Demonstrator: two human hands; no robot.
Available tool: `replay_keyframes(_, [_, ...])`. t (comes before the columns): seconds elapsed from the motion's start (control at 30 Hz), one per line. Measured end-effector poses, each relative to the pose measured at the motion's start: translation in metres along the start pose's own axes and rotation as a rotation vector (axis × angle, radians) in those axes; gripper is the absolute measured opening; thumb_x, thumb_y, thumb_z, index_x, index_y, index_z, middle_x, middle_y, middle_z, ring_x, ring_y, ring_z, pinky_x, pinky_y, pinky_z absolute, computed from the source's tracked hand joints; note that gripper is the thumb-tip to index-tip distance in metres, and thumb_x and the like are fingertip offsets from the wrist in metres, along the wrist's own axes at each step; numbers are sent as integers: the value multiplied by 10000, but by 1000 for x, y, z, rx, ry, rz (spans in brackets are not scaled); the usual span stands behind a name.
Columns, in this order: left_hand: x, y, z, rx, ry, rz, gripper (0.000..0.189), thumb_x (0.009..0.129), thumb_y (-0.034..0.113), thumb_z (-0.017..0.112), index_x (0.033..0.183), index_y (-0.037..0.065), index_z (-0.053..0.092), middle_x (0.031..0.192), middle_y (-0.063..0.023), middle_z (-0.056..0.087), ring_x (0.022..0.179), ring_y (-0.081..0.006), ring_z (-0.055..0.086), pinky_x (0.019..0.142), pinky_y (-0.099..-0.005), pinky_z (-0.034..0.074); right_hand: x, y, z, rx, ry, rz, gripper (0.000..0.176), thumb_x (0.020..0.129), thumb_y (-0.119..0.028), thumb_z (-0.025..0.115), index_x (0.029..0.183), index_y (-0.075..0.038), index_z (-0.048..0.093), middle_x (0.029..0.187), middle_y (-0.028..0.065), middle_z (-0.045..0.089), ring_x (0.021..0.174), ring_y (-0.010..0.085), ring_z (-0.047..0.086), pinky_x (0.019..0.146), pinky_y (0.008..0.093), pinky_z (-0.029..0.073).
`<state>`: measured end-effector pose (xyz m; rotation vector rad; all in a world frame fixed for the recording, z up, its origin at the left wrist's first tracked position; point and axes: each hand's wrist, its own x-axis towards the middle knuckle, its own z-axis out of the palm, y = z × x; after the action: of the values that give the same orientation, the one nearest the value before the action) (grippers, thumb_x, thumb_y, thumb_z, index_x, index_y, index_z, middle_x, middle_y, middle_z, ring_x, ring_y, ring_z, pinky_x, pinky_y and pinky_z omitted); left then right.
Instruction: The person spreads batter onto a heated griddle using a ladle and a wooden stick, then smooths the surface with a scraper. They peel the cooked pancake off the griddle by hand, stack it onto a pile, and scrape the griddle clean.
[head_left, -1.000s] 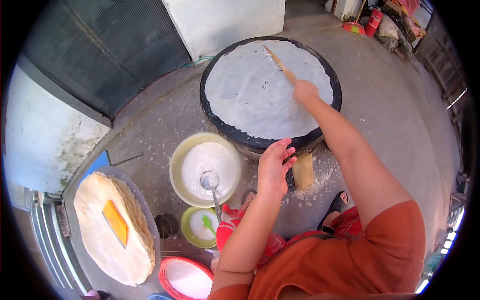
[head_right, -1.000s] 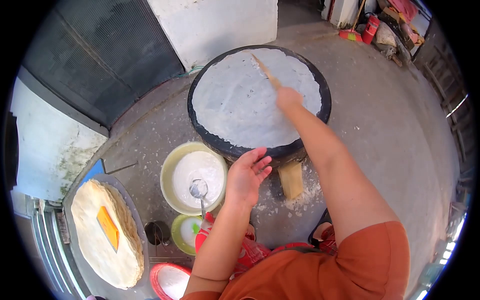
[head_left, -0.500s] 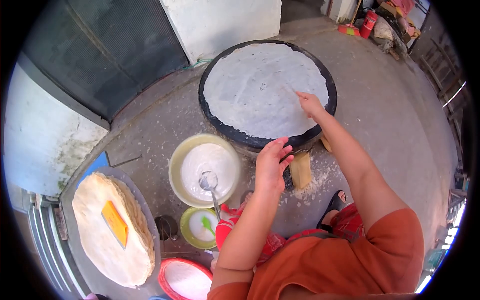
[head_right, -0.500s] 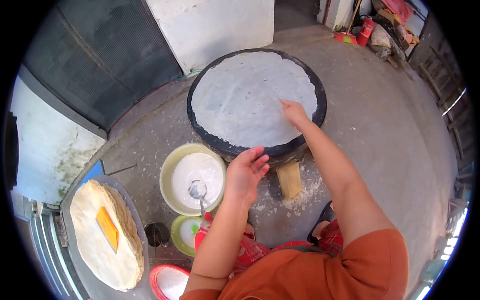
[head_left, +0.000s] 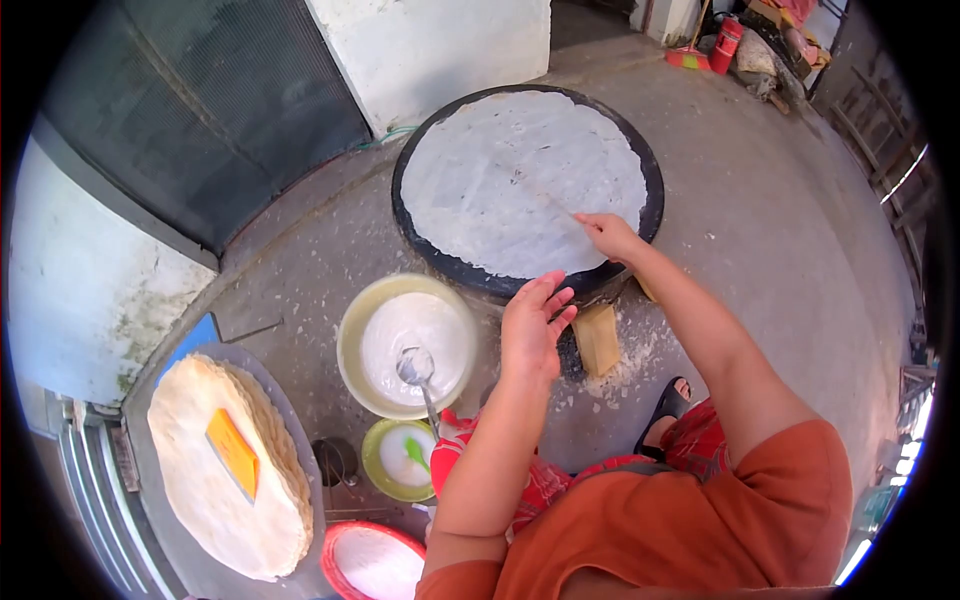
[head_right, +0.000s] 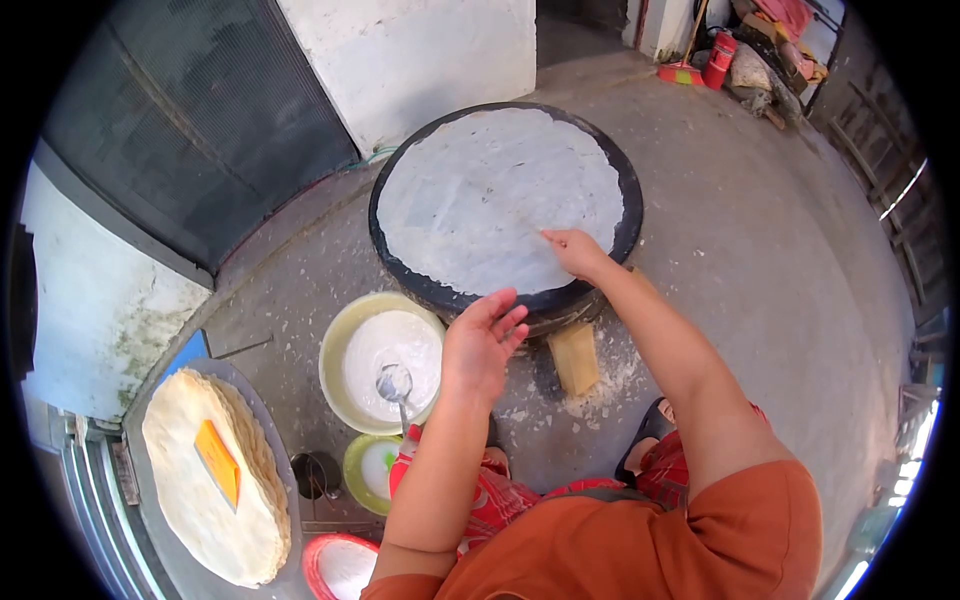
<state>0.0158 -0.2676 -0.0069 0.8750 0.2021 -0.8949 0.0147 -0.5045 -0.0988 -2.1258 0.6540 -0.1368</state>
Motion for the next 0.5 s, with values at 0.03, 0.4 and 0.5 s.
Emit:
replay_keyframes(0.03, [0, 0, 1, -2, -4, -5, 217, 813, 148, 503, 986, 17, 508, 999, -86, 533, 884, -199, 521, 728, -313, 437, -18, -24, -7, 212, -211, 244, 343, 870, -173, 412, 1207, -177, 478, 647, 6, 489, 438, 61, 372, 370, 211, 326])
replay_keyframes(0.4, [-1, -1, 3, 13, -12, -1, 223, 815, 151, 499, 996, 20, 504, 989, -82, 533, 879, -195, 522, 735, -315, 435, -3, -13, 5, 470, -79, 328, 384, 886, -166, 323, 1265, -175, 392, 666, 42, 492, 440, 89, 400, 375, 225, 363])
replay_keyframes(0.5, [-1, -1, 4, 16, -13, -2, 222, 815, 149, 498, 996, 19, 506, 992, -82, 532, 883, -195, 521, 739, -316, 435, 6, -15, 10, 78, -82, 239, 396, 871, -174, 366, 1266, -174, 386, 699, 81, 533, 530, 154, 519, 443, 282, 431])
